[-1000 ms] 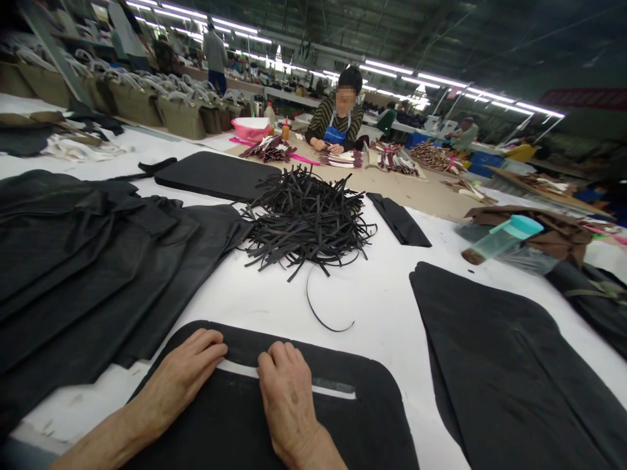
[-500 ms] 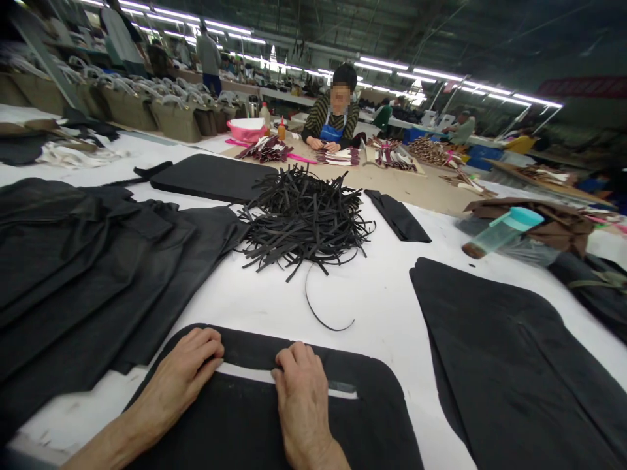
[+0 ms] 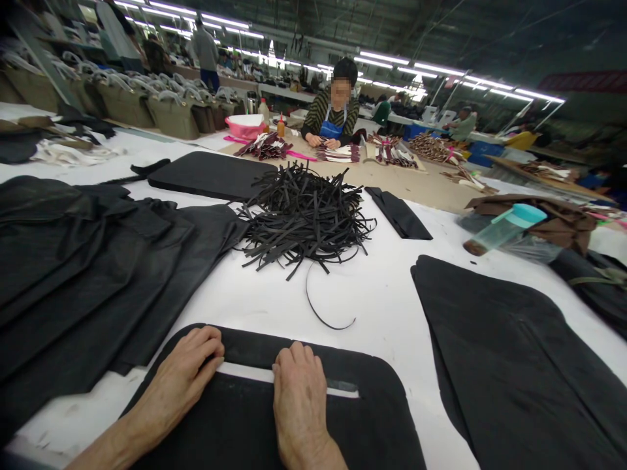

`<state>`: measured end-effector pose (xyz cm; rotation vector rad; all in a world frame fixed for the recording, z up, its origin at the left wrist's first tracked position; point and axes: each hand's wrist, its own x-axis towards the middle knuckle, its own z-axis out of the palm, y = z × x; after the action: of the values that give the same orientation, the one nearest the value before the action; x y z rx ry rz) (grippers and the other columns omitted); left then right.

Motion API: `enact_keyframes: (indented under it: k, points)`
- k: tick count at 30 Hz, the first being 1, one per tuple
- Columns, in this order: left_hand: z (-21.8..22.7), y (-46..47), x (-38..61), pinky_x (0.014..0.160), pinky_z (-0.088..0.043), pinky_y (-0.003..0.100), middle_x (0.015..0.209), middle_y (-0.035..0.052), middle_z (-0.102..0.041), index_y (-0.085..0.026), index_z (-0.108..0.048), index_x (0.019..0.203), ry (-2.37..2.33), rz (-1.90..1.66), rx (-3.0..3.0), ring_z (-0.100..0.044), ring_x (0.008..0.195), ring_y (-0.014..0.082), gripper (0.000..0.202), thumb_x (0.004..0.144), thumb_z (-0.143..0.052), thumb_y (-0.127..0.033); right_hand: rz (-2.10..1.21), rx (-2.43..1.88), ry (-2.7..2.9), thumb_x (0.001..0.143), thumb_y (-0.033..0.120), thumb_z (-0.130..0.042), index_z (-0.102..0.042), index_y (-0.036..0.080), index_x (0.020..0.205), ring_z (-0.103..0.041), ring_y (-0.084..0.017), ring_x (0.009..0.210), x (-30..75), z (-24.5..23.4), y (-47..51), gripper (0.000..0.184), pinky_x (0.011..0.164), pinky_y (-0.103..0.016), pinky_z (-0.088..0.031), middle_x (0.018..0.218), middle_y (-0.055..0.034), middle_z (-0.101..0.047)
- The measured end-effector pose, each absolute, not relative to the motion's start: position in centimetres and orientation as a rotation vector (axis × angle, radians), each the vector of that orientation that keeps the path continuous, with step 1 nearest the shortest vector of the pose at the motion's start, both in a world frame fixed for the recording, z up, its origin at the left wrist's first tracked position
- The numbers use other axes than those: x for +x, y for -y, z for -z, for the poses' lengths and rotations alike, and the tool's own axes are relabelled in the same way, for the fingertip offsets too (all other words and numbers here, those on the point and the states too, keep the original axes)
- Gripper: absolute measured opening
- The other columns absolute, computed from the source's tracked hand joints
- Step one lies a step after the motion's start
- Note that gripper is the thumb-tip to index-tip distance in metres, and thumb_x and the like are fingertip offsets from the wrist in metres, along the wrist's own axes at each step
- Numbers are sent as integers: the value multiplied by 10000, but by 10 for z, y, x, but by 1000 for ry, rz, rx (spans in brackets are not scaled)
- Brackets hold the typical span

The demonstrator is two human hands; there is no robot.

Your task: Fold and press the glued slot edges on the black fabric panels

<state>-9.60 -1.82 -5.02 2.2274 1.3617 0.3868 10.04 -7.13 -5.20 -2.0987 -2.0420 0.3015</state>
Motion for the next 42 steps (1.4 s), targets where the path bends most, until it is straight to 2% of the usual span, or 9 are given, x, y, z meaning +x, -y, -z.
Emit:
enact_keyframes:
  k: [9,17,20,23,27,32,36,39,42]
  points:
    - [53,21,-91,761,-388,403,916,49,-538,-202,-512,787,-1458,-389,2303,-478,858,224,205,890,-339,-168,-160,-2177,2102,840,80,-512,-556,221,712,-524,-232,736,97,49,66,196,653,-363,-338,784,-43,-598]
    - [52,18,-88,717,-402,365,816,21,-526,-199,-485,715,-1525,-347,2265,-487,791,207,168,829,-402,-108,-99,-2188,2126,790,51,-557,-575,219,716,-550,-243,737,96,48,65,184,647,-364,-343,781,-49,-620]
    - [51,23,-85,730,-415,370,857,38,-528,-182,-501,816,-1593,-391,2274,-488,821,217,124,812,-429,-81,-84,-2173,2127,785,49,-560,-569,220,712,-544,-240,730,95,48,65,185,642,-360,-335,785,-52,-619]
    - [53,30,-79,762,-421,398,955,61,-558,-175,-538,927,-1581,-408,2450,-487,872,237,234,812,-401,-24,-121,-2173,2108,795,53,-547,-560,217,706,-537,-230,725,96,46,65,187,637,-349,-330,786,-49,-615]
    - [69,39,-74,764,-435,375,912,48,-591,-178,-581,915,-1362,-364,2737,-507,836,220,326,785,-368,30,-136,-2182,2094,804,64,-550,-550,216,702,-536,-218,731,96,47,64,184,646,-336,-334,780,-39,-611]
    - [86,49,-77,840,-428,397,932,94,-612,-106,-592,1000,-1233,-445,3042,-530,883,247,364,749,-366,29,-98,-2177,2083,802,73,-551,-538,220,692,-535,-215,719,97,50,65,184,645,-332,-340,769,-37,-604]
    - [82,59,-79,863,-422,395,985,133,-622,-57,-576,1084,-1294,-300,3182,-541,936,264,406,745,-371,31,-52,-2172,2044,800,82,-557,-533,224,679,-540,-206,721,95,51,64,188,663,-320,-350,749,-27,-597]
    - [77,63,-81,841,-436,395,1032,158,-613,-64,-522,1189,-1199,-264,3292,-544,972,279,448,761,-398,-15,-71,-2221,2055,790,79,-563,-559,216,698,-548,-214,742,95,51,63,165,675,-325,-359,768,-32,-607]
    - [71,63,-75,767,-461,406,978,159,-615,-114,-489,1248,-1165,-163,3311,-561,917,290,489,768,-408,-62,-96,-2211,2061,789,84,-559,-580,215,724,-554,-218,761,96,51,63,148,682,-330,-364,786,-28,-615]
